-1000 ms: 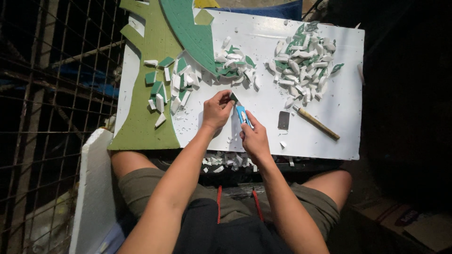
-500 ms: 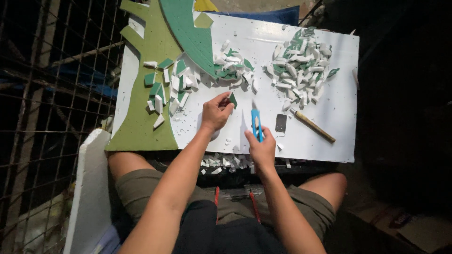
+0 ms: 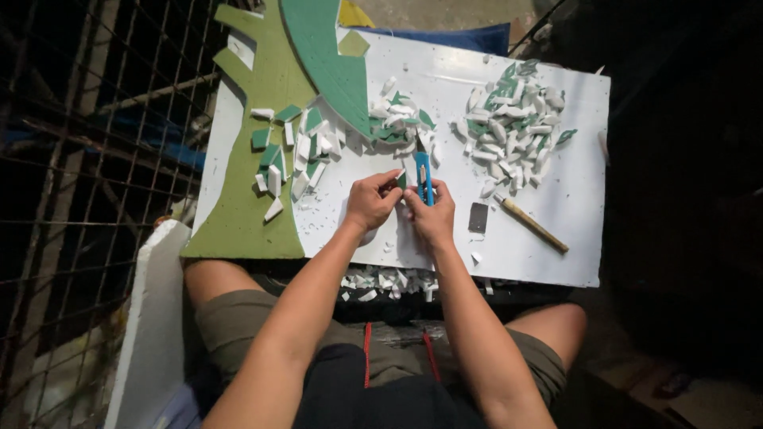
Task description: Cutting small pieces of foam from a strip using a utility knife
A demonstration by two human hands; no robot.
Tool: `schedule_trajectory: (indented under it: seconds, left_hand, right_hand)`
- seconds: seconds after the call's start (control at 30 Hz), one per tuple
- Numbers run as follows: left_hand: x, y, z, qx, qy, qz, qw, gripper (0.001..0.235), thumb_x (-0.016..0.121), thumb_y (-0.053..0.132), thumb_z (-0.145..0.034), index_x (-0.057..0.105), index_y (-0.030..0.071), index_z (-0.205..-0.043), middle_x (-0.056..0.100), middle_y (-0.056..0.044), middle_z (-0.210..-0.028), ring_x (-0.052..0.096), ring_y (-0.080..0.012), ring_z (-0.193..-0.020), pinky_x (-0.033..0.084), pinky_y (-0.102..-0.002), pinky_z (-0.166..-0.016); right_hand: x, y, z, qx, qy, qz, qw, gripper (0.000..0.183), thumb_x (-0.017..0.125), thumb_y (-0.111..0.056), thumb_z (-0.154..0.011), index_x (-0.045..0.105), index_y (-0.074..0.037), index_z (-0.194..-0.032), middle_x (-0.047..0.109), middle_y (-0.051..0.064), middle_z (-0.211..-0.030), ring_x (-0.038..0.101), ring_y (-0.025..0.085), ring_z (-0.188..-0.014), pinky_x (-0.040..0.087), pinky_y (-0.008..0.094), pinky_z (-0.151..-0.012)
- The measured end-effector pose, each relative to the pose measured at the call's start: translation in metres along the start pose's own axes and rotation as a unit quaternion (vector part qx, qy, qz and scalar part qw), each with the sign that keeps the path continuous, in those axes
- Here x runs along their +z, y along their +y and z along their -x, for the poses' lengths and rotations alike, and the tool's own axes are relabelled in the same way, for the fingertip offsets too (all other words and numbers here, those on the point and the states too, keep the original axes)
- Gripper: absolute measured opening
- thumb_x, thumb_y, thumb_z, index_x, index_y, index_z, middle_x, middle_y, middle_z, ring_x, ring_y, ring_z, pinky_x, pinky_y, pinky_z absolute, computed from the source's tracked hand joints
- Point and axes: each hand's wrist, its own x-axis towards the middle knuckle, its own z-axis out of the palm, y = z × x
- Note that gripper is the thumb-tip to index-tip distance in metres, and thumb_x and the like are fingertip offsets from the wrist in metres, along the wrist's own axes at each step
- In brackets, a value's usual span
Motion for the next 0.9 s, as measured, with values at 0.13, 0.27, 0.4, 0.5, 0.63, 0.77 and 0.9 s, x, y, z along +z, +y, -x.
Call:
schedule_trajectory:
  seconds: [0.13,0.27,0.4,0.5,0.63,0.77,0.9]
  left_hand:
    - [0.000,0.002,0.001,0.007,0.001,-0.002,1.000,0.036,0.078,0.024,-0.077,0.080,0.022,-0.114,0.079,-0.003,-0.084,0.076,-0.0179,-0.075,0.061,-0.031,-0.070]
    - [0.000,-0.001,0.000,0.014,-0.005,0.003,1.000,0.037,0.077,0.023,-0.077,0.079,0.021,-0.114,0.078,-0.004,-0.084,0.075,-0.0187,-0.075,0.061,-0.034,-0.070]
    - [-0.002,0.003,0.002,0.011,-0.015,-0.001,1.000,0.038,0.075,0.024,-0.079,0.079,0.023,-0.117,0.077,-0.003,-0.084,0.075,-0.0182,-0.077,0.061,-0.034,-0.071]
    - [0.001,-0.003,0.002,0.024,-0.011,-0.005,1.000,0.040,0.075,0.023,-0.079,0.078,0.021,-0.119,0.077,-0.006,-0.085,0.075,-0.0204,-0.077,0.061,-0.035,-0.073]
    - [-0.001,-0.001,0.002,0.015,-0.010,-0.002,1.000,0.041,0.074,0.025,-0.081,0.077,0.021,-0.121,0.078,-0.006,-0.086,0.075,-0.0195,-0.077,0.060,-0.034,-0.074]
    - [-0.003,0.004,0.005,-0.006,-0.014,0.039,0.999,0.047,0.073,0.021,-0.083,0.072,0.018,-0.129,0.078,-0.008,-0.089,0.075,-0.0234,-0.077,0.061,-0.038,-0.076]
    - [-0.004,0.009,0.005,-0.038,-0.014,0.064,0.997,0.043,0.075,0.022,-0.082,0.068,0.021,-0.125,0.077,-0.003,-0.087,0.076,-0.0177,-0.071,0.061,-0.030,-0.072]
  right_hand:
    - [-0.001,0.003,-0.001,-0.006,-0.001,-0.004,1.000,0.034,0.080,-0.002,-0.084,0.059,-0.004,-0.111,0.074,0.016,-0.091,0.062,0.017,-0.042,0.049,0.027,-0.033]
    - [-0.001,0.005,-0.001,-0.010,0.011,-0.008,1.000,0.035,0.079,-0.002,-0.084,0.059,-0.006,-0.112,0.073,0.015,-0.090,0.062,0.019,-0.042,0.049,0.028,-0.033]
    - [0.000,-0.004,0.002,-0.012,0.036,-0.028,0.999,0.038,0.075,-0.003,-0.088,0.052,-0.003,-0.117,0.073,0.020,-0.091,0.064,0.021,-0.043,0.051,0.028,-0.031]
    - [0.001,-0.011,0.011,-0.017,0.060,-0.019,0.998,0.040,0.078,-0.007,-0.088,0.051,-0.002,-0.118,0.072,0.021,-0.093,0.065,0.022,-0.045,0.053,0.029,-0.031]
    - [-0.017,-0.012,0.048,-0.011,0.088,0.000,0.996,0.043,0.080,-0.010,-0.087,0.052,-0.003,-0.119,0.071,0.020,-0.090,0.066,0.024,-0.046,0.055,0.031,-0.032]
    - [-0.037,-0.029,0.114,-0.009,0.037,0.106,0.994,0.036,0.078,-0.011,-0.088,0.058,0.000,-0.116,0.066,0.020,-0.069,0.062,0.024,-0.045,0.050,0.032,-0.035]
    - [-0.066,-0.012,0.128,0.036,0.014,0.143,0.989,0.021,0.070,-0.015,-0.093,0.060,-0.004,-0.107,0.070,0.020,-0.062,0.059,0.020,-0.033,0.045,0.028,-0.028]
